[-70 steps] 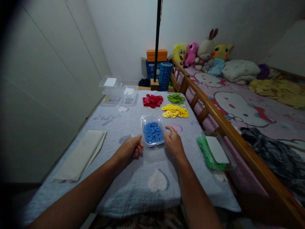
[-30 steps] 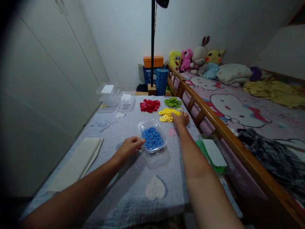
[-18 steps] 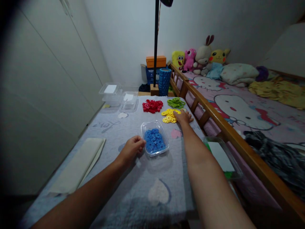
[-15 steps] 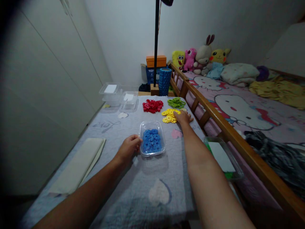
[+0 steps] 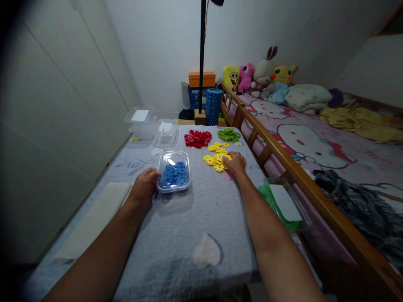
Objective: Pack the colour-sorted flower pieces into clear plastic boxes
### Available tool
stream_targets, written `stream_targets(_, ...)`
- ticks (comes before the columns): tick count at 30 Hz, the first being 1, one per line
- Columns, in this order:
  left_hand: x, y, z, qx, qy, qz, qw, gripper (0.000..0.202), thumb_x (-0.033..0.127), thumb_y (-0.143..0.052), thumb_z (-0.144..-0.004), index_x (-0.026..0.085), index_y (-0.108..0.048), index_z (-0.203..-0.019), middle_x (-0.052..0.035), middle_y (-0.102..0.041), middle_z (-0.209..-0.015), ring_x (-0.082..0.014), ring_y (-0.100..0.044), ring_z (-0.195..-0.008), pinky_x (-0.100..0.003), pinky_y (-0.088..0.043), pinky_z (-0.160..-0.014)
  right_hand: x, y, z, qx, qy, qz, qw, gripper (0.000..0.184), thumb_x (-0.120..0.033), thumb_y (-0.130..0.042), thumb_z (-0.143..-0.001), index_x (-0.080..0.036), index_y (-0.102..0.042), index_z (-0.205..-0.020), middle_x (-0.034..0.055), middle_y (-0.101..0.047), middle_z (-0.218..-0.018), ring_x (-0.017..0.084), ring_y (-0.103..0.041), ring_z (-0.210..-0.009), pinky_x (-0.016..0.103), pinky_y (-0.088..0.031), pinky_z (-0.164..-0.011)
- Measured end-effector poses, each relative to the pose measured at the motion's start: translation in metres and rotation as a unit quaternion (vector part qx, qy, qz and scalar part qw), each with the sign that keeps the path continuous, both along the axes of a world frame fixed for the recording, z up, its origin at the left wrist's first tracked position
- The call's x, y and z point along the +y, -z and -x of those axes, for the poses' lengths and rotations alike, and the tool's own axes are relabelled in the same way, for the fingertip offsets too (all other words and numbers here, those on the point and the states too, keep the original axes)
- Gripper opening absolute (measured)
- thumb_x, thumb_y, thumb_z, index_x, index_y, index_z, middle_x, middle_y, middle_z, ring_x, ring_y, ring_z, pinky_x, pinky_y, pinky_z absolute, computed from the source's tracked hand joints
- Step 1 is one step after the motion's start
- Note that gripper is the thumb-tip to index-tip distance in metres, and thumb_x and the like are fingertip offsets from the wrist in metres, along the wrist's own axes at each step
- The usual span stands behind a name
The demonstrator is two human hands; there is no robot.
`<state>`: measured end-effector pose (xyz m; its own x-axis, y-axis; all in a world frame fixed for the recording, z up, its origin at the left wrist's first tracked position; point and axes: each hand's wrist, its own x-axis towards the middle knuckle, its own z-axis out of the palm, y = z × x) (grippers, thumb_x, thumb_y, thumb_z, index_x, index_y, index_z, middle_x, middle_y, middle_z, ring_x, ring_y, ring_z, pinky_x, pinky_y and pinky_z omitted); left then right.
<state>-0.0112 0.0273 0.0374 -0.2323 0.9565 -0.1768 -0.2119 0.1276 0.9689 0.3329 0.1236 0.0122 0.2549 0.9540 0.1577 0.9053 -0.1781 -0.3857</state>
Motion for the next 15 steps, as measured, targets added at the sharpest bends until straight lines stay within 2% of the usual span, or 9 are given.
stream_targets(10, 0.016, 0.008, 0.025, 0.006, -0.063, -0.027, 0.998, 0.024, 0.036, -0.07, -0.061, 0.021, -0.051, -0.066, 0.0072, -0.044, -0.053, -0.0083, -0.038, -0.045, -0.022, -0.03, -0.043, -0.045, 0.003, 0.044, 0.02, -0.15, -0.01, 0.989, 0.033, -0.04, -0.063, -0.091, -0.024, -0.076, -0.117, 0.0092, -0.068, -0.13, 0.027, -0.058, -0.124, 0.044, -0.04, -0.11)
stream_targets(15, 0.017, 0.01, 0.028, 0.016, -0.089, -0.048, 0.995, 0.024, 0.035, -0.071, -0.062, 0.02, -0.053, -0.066, 0.0067, -0.046, -0.054, -0.0086, -0.04, -0.048, -0.022, -0.032, -0.047, -0.051, -0.005, 0.057, 0.082, -0.278, 0.006, 0.957, 0.026, -0.035, -0.064, -0.09, -0.022, -0.076, -0.109, 0.0064, -0.072, -0.118, 0.023, -0.063, -0.115, 0.04, -0.044, -0.106)
